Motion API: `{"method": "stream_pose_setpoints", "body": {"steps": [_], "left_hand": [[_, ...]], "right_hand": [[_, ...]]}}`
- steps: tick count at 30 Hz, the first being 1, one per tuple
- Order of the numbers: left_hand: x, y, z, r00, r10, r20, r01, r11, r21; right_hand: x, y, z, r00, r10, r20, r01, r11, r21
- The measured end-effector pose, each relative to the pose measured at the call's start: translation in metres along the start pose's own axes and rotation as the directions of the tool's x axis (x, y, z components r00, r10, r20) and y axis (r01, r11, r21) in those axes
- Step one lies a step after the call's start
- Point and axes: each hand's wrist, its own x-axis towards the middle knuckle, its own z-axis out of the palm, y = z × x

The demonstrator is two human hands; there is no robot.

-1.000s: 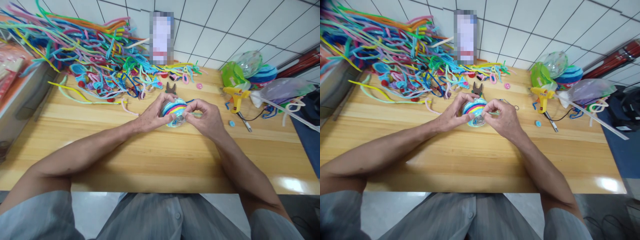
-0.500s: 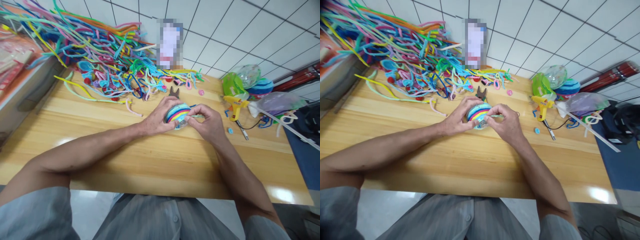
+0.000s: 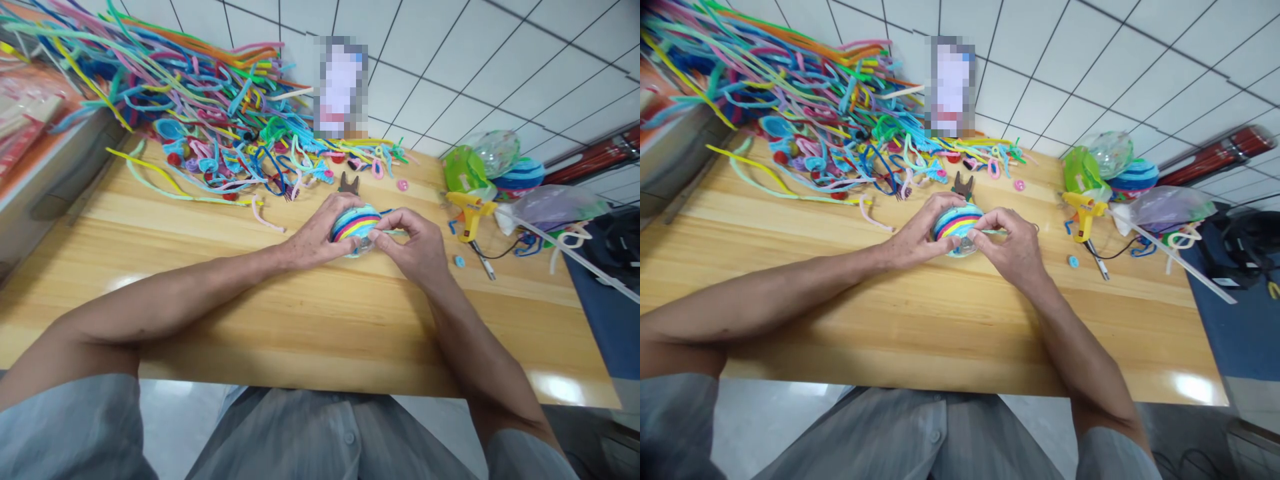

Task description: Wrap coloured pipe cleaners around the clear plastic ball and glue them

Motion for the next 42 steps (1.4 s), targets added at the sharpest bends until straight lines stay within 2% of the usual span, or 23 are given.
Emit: {"method": "stream_pose_setpoints", "body": {"steps": [6,9,13,17,20,22,24,26,27,29,32,37,40,42], "left_hand": [[-0.001,-0.001,0.001,1.000,0.001,-0.020,-0.001,1.000,0.006],[-0.003,-0.001,0.002,0.999,0.035,-0.034,-0.034,0.999,0.027],[-0.006,0.000,0.001,0.999,0.036,-0.035,-0.033,0.998,0.061],[-0.008,-0.001,0.000,0.998,0.047,-0.051,-0.043,0.996,0.078],[-0.009,-0.003,0.001,0.997,0.049,-0.056,-0.044,0.995,0.089],[-0.009,-0.004,0.001,0.998,0.038,-0.054,-0.033,0.995,0.094],[-0.009,-0.003,0.002,0.998,0.032,-0.052,-0.026,0.995,0.100],[-0.009,-0.002,0.002,0.998,0.033,-0.054,-0.027,0.994,0.111],[-0.009,0.000,0.002,0.998,0.037,-0.057,-0.030,0.993,0.117],[-0.009,0.002,0.003,0.997,0.041,-0.066,-0.032,0.991,0.129],[-0.009,0.005,0.002,0.997,0.028,-0.067,-0.019,0.991,0.131],[-0.008,0.004,0.001,0.996,-0.005,-0.084,0.014,0.993,0.116],[-0.008,0.001,0.002,0.996,0.000,-0.093,0.009,0.995,0.098],[-0.007,-0.001,0.002,0.996,0.004,-0.091,0.003,0.997,0.083]], "right_hand": [[0.000,0.005,-0.002,0.999,-0.021,-0.027,0.021,1.000,-0.002],[0.000,0.002,-0.008,0.997,-0.046,-0.061,0.042,0.997,-0.066],[0.000,-0.009,-0.024,0.969,-0.117,-0.219,0.074,0.978,-0.197],[-0.006,-0.004,-0.050,0.916,-0.115,-0.384,0.041,0.980,-0.197],[-0.020,0.026,-0.071,0.921,0.043,-0.387,-0.117,0.979,-0.169],[-0.032,0.056,-0.085,0.895,0.175,-0.411,-0.259,0.953,-0.157],[-0.044,0.089,-0.099,0.814,0.315,-0.489,-0.415,0.903,-0.109],[-0.050,0.119,-0.111,0.720,0.385,-0.577,-0.525,0.846,-0.090],[-0.050,0.131,-0.115,0.689,0.392,-0.610,-0.553,0.828,-0.093],[-0.044,0.150,-0.121,0.667,0.404,-0.626,-0.579,0.810,-0.094],[-0.025,0.166,-0.123,0.688,0.450,-0.569,-0.596,0.798,-0.089],[0.006,0.176,-0.119,0.726,0.503,-0.468,-0.610,0.786,-0.102],[0.013,0.173,-0.117,0.755,0.493,-0.434,-0.580,0.810,-0.090],[0.012,0.161,-0.116,0.791,0.459,-0.405,-0.523,0.850,-0.059]]}}
